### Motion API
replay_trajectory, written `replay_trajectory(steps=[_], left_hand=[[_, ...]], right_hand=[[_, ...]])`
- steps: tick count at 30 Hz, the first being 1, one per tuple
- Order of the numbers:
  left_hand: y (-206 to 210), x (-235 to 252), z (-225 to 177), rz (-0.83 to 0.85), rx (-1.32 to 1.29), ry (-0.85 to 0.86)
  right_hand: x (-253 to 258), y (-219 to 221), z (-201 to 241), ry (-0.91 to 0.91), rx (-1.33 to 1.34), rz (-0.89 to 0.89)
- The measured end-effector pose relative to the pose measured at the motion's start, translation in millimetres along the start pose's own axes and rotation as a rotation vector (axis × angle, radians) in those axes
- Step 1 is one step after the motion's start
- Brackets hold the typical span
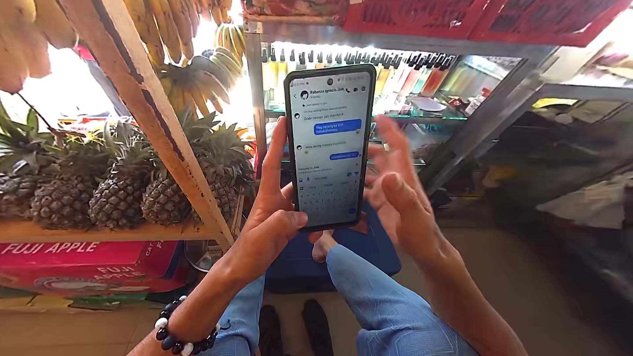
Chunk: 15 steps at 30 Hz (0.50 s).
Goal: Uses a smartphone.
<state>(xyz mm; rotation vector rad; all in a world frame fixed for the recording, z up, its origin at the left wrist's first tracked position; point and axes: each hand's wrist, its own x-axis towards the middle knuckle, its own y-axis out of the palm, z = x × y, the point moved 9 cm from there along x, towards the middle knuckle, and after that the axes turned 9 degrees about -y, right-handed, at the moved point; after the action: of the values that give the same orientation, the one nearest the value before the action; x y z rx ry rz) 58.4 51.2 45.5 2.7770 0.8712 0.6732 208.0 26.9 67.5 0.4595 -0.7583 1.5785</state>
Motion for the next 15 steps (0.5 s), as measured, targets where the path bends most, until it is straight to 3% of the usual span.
replay_trajectory(steps=[4, 10, 15], left_hand=[[-3, 1, 1, -0.025, 0.007, -0.021], [-5, -2, 2, -0.089, 0.024, -0.053], [-5, -3, 2, -0.098, 0.054, -0.062]], right_hand=[[-7, 27, -11, 0.009, 0.321, 0.215], [-6, 38, -13, 0.000, 0.524, 0.199], [-5, 36, -12, -0.005, 0.466, 0.179]])
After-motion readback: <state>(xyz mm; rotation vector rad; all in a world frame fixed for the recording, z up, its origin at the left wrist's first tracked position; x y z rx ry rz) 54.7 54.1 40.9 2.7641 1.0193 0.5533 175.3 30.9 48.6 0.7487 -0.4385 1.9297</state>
